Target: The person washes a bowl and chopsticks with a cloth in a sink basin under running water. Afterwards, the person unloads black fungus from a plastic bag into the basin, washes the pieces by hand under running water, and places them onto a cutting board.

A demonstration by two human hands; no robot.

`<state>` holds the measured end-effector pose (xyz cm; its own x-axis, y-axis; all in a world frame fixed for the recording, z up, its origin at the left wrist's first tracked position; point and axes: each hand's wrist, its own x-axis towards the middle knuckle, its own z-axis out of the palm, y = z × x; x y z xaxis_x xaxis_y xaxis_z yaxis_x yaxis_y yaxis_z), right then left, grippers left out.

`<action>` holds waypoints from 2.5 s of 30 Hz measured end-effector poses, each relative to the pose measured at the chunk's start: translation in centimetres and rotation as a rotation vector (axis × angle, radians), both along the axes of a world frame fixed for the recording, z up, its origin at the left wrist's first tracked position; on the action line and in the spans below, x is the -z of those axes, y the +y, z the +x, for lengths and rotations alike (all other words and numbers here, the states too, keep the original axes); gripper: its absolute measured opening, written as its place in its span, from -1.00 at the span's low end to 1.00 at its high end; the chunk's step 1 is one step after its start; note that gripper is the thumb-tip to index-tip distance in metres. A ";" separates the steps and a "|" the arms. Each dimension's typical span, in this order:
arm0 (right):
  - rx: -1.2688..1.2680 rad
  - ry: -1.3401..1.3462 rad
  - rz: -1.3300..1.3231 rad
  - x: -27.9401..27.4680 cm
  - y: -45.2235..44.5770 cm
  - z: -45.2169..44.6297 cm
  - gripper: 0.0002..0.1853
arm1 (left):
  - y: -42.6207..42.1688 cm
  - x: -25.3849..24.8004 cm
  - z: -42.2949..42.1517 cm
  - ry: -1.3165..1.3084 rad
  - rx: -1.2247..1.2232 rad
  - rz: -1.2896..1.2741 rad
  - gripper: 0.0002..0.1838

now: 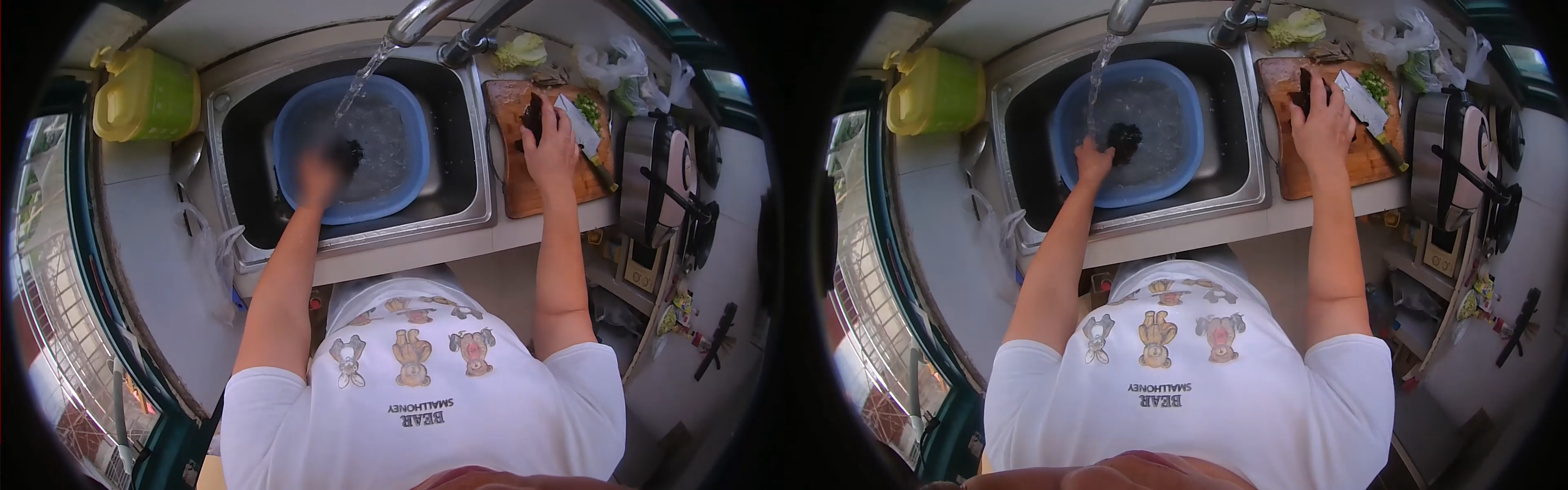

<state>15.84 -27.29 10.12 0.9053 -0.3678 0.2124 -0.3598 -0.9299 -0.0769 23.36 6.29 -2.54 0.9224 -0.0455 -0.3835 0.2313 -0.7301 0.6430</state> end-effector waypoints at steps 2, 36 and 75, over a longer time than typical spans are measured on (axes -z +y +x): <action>0.115 0.150 -0.085 0.2 -1.6 -1.6 -0.30 | -1.2 -0.6 0.7 0.076 0.036 0.046 -0.35; -0.899 0.144 1.023 7.5 23.4 3.7 -0.72 | 1.7 -1.7 -2.1 0.178 -0.752 -1.324 -0.79; -0.192 0.423 1.127 13.0 20.5 7.1 -0.68 | -3.1 0.4 -1.3 0.289 -0.887 -0.963 -0.78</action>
